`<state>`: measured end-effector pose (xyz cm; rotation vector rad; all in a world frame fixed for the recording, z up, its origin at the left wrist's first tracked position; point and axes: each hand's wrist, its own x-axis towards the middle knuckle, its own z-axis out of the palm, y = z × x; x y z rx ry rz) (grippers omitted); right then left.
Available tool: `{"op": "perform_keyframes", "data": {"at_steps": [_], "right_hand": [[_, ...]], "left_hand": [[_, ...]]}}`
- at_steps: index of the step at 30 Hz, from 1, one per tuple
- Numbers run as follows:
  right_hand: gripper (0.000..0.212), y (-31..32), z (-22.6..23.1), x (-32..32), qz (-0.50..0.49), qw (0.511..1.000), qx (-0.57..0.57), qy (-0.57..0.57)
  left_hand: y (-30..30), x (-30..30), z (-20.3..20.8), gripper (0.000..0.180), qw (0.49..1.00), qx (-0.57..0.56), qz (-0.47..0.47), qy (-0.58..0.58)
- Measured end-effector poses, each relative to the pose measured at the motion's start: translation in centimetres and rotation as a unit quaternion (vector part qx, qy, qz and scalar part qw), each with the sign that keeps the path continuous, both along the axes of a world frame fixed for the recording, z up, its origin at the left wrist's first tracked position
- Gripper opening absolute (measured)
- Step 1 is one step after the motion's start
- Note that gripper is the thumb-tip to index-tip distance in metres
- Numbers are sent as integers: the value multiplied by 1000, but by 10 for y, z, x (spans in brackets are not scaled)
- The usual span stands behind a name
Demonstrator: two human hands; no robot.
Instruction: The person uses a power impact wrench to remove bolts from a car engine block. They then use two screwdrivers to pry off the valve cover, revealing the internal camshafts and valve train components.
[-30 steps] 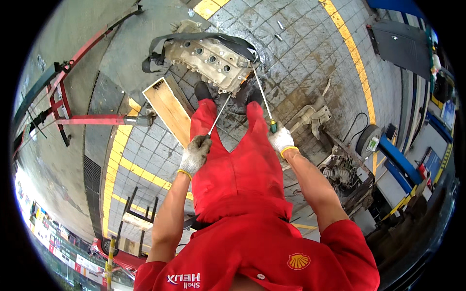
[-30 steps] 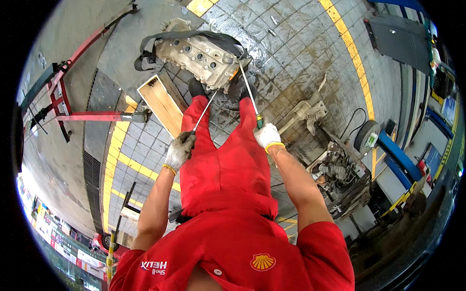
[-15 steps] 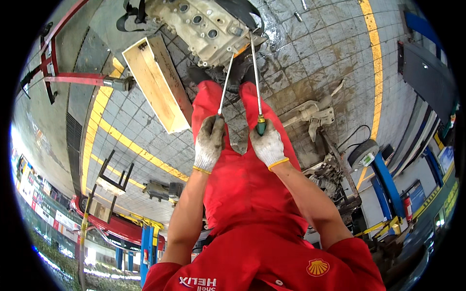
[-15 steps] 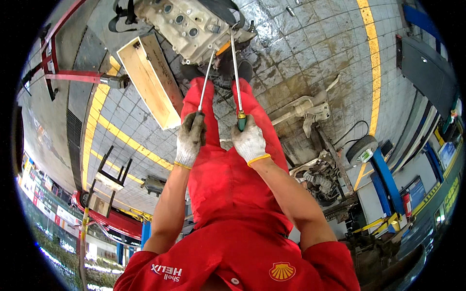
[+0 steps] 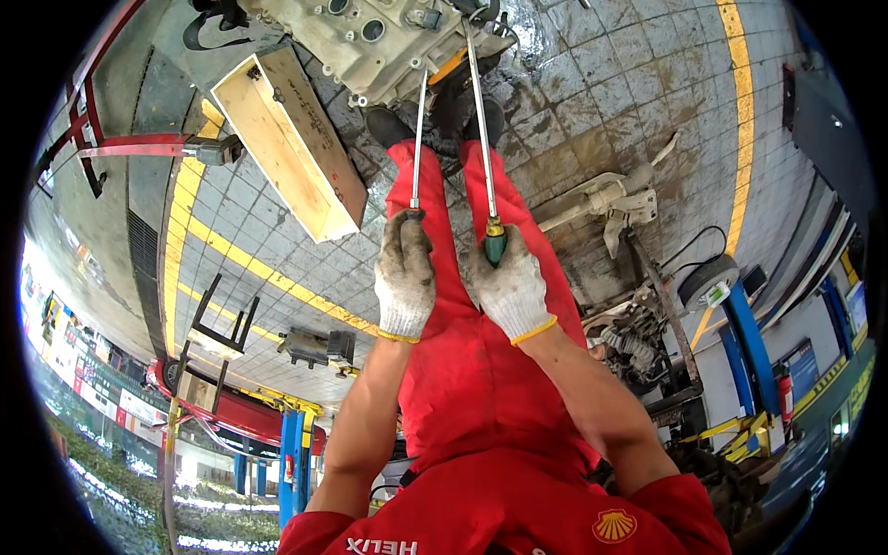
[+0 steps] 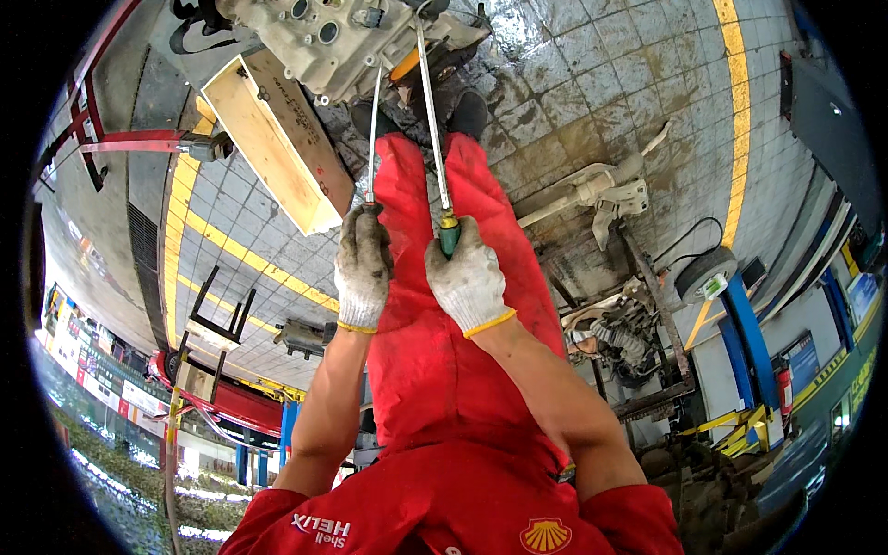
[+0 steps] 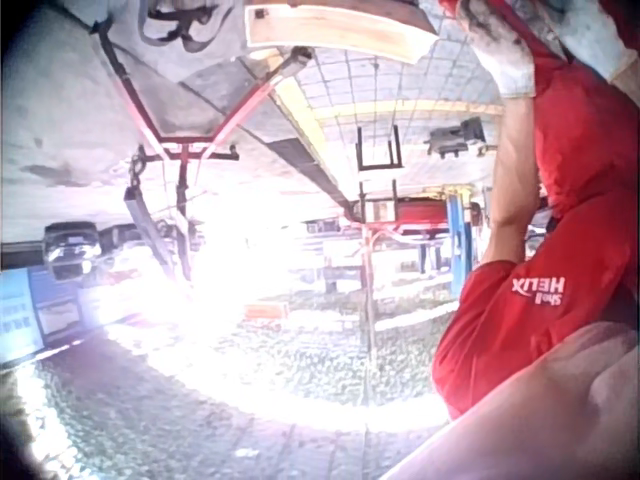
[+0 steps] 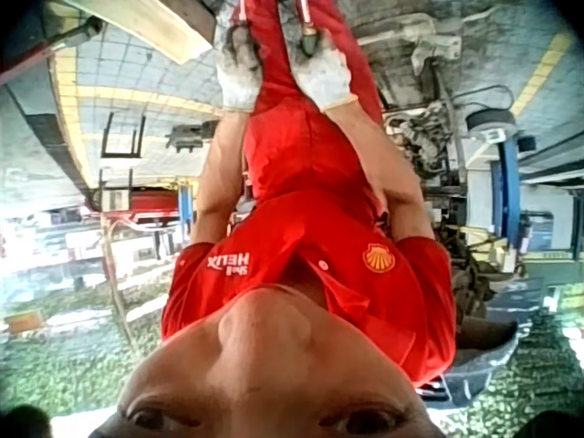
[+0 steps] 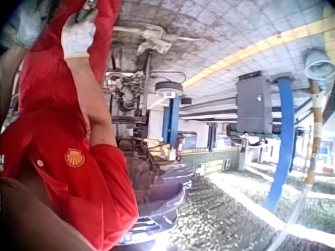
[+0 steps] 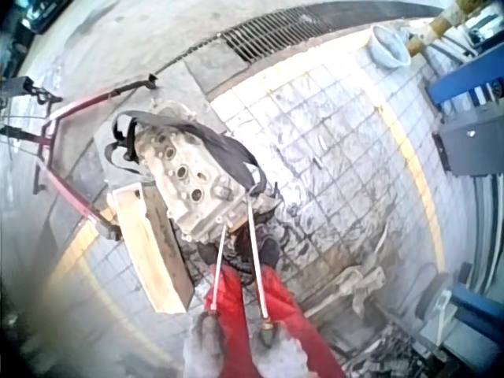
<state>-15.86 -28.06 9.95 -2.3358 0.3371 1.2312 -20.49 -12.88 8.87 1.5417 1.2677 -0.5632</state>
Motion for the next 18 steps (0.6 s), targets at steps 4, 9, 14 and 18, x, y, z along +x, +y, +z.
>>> {"op": "perform_keyframes", "data": {"at_steps": [4,9,14,18], "right_hand": [[35,-11,-13,-14,46,998,24,-21],[34,-2,-2,1,-22,999,36,24],[35,-1,0,-1,-14,1000,22,6],[35,-2,-2,6,-59,996,34,52]], "left_hand": [[-15,24,9,33,997,-15,57,59],[-34,2,-25,34,994,-52,99,20],[-53,-16,-81,35,997,-8,-12,-72],[-63,-10,-91,34,1000,7,-5,-10]]}}
